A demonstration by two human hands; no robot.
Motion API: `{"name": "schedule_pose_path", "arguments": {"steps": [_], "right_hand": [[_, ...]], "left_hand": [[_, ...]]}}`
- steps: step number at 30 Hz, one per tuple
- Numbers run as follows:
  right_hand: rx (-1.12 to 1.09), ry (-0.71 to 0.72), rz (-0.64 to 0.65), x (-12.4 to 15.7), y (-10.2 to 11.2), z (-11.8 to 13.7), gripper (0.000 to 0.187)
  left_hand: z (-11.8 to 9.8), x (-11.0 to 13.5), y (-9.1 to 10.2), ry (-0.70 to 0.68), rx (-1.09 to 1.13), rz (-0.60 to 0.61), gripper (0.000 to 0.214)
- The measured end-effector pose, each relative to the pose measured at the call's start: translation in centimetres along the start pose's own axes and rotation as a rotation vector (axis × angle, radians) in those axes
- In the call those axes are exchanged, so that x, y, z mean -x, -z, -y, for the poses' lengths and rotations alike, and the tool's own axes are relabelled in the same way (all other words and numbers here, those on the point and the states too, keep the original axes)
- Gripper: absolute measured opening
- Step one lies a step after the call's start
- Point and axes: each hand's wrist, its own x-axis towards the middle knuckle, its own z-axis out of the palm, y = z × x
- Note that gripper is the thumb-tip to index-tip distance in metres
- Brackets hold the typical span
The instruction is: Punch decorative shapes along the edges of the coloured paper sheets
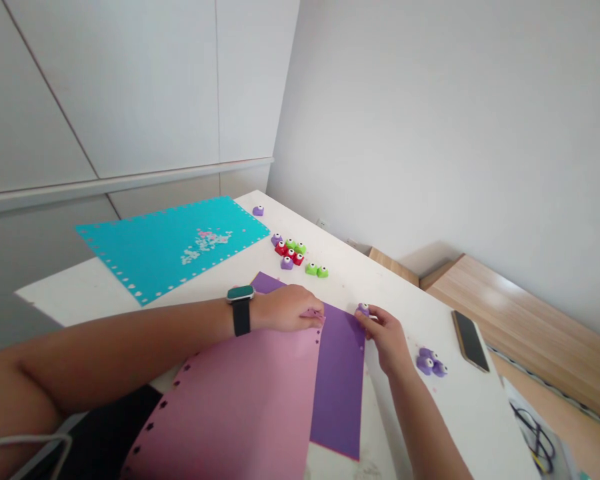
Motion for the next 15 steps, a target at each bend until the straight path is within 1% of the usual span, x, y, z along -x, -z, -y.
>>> {"name": "schedule_pose_path", "arguments": {"steps": [1, 4, 6, 9, 12, 14, 15], "right_hand": [[0.087, 0.052, -0.006, -0.7, -0.2, 0.3, 0.040], [0.386, 0.272, -0.026, -3.4, -1.4, 1.0, 0.036], [0.515, 0.363, -0.023, -5.3, -2.6, 1.2, 0.032], [0.550, 0.410, -0.020, -7.6, -4.7, 0.9, 0.030], [0.569, 0.441, -0.018, -8.8, -6.4, 0.3, 0.030], [0.579, 0.453, -0.013, -9.0, -6.8, 0.1, 0.032], [0.582, 0.456, -0.016, -8.9, -6.6, 0.1, 0.035]], "left_hand": [[0.0, 0.0, 0.0, -0.004, -0.002, -0.010, 0.020], [0.0, 0.0, -0.2, -0.006, 0.001, -0.039, 0.019], [0.0, 0.0, -0.2, 0.000, -0.012, -0.035, 0.020], [-0.1, 0.0, -0.2, 0.022, -0.050, -0.002, 0.021], [-0.2, 0.0, -0.1, 0.040, -0.078, 0.017, 0.022], [-0.3, 0.1, 0.0, 0.043, -0.085, 0.022, 0.023], [-0.3, 0.1, 0.0, 0.044, -0.085, 0.023, 0.023]]}}
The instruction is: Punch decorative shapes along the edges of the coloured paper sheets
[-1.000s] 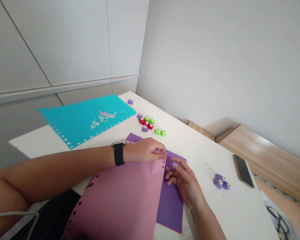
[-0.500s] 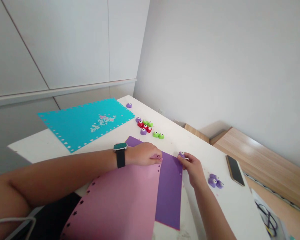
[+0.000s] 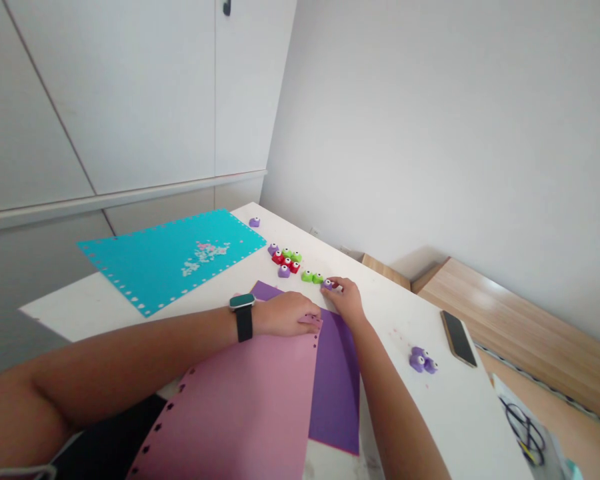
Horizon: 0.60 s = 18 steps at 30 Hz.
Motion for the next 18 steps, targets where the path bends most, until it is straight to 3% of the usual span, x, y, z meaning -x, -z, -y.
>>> {"name": "schedule_pose_path", "arguments": {"steps": [2, 4, 9, 13, 15, 18], "right_hand": [[0.005, -0.008, -0.017, 0.2, 1.4, -0.3, 0.041], [0.015, -0.034, -0.054, 0.4, 4.2, -1.1, 0.046], [0.117, -0.174, -0.184, 2.8, 15.2, -5.4, 0.053], [0.268, -0.292, -0.154, 7.2, 22.8, -9.0, 0.046], [0.333, -0.327, -0.080, 9.4, 24.9, -10.0, 0.039], [0.388, -0.345, 0.034, 11.8, 26.0, -10.6, 0.033]], "left_hand": [[0.0, 0.0, 0.0, 0.000, 0.007, 0.004, 0.024], [0.0, 0.0, 0.1, -0.001, 0.015, 0.008, 0.024], [-0.1, -0.1, 0.3, 0.014, 0.051, 0.043, 0.026], [-0.1, -0.2, 0.6, 0.038, 0.089, 0.088, 0.027], [-0.2, -0.2, 0.8, 0.038, 0.119, 0.107, 0.028], [-0.3, -0.3, 1.0, 0.039, 0.138, 0.117, 0.028]]}}
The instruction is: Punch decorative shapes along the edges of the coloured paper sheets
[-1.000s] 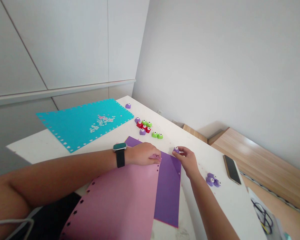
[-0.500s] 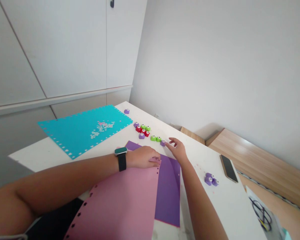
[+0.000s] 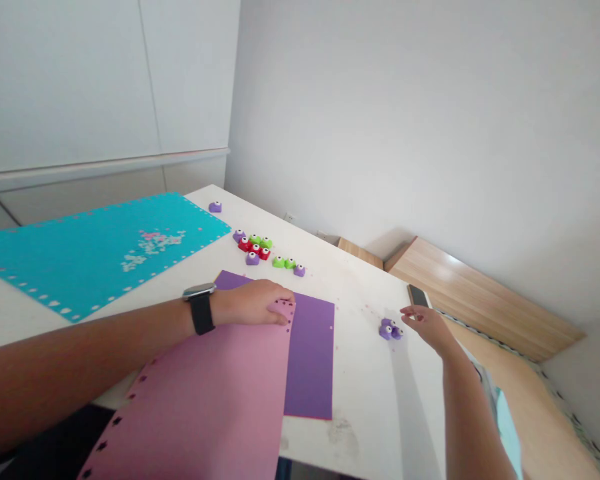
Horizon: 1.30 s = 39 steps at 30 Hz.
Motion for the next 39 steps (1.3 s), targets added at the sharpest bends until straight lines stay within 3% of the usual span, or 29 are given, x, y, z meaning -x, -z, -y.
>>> {"name": "schedule_pose_path", "arguments": {"steps": [7, 16, 18, 21, 24, 28, 30, 33, 36, 39], "right_hand": [[0.079, 0.076, 0.108, 2.7, -2.1, 0.9, 0.028], [0.213, 0.143, 0.065, 3.8, -4.8, 2.7, 0.024], [0.132, 0.158, 0.035, 4.0, -4.9, 4.3, 0.021], [-0.202, 0.149, 0.011, 4.1, -5.7, 8.1, 0.025], [-0.567, 0.110, 0.096, 4.0, -7.6, 12.9, 0.036], [-0.779, 0.086, 0.219, 4.3, -10.9, 18.2, 0.043], [-0.805, 0.078, 0.248, 4.7, -12.3, 19.5, 0.041], [-0.713, 0.138, 0.148, 5.5, -13.6, 20.2, 0.036], [-0.605, 0.249, 0.054, 6.2, -13.9, 20.1, 0.029], [-0.563, 0.312, 0.044, 6.8, -13.9, 20.2, 0.024]], "left_hand": [[-0.4, -0.2, 0.1, 0.003, 0.002, 0.020, 0.025], [-0.1, -0.1, 0.0, -0.062, 0.062, 0.027, 0.018], [-0.4, -0.1, 0.2, -0.084, 0.084, 0.042, 0.017], [-0.6, -0.1, 0.5, -0.073, 0.114, 0.021, 0.018], [-0.3, -0.2, 0.7, -0.051, 0.148, -0.020, 0.020], [0.2, -0.3, 0.8, -0.019, 0.163, -0.081, 0.023], [0.4, -0.3, 0.9, 0.005, 0.146, -0.106, 0.025], [0.4, -0.3, 0.9, 0.024, 0.133, -0.117, 0.025], [0.3, -0.3, 0.8, 0.018, 0.162, -0.096, 0.024], [0.1, -0.2, 0.8, 0.015, 0.184, -0.088, 0.023]]}}
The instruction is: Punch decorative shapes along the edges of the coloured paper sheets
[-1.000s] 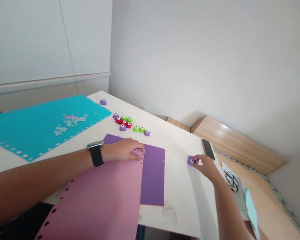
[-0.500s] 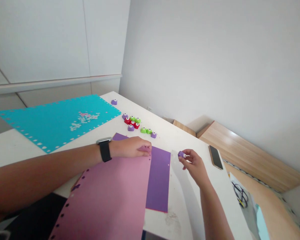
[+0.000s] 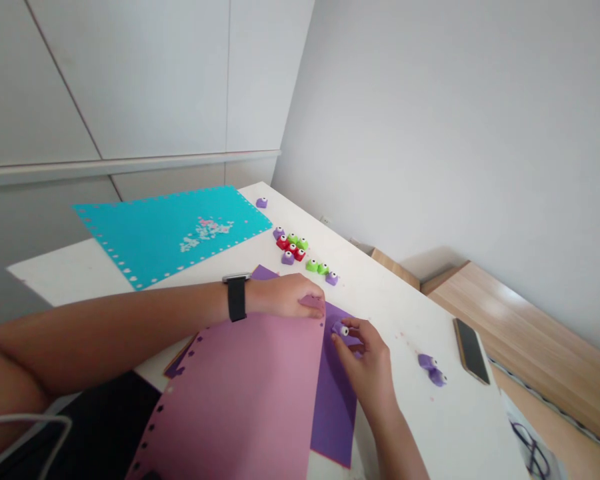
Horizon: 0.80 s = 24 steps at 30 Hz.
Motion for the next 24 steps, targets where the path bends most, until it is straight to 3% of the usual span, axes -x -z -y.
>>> {"name": "schedule_pose_path", "arguments": {"steps": [10, 24], "right_hand": [[0.140, 0.136, 0.025, 0.9, -0.7, 1.0, 0.019], [0.128, 0.148, 0.035, 0.9, -0.5, 1.5, 0.018]], "left_hand": [[-0.8, 0.0, 0.1, 0.052, -0.024, -0.011, 0.017], [-0.6, 0.1, -0.1, 0.013, -0.024, -0.018, 0.015]]}}
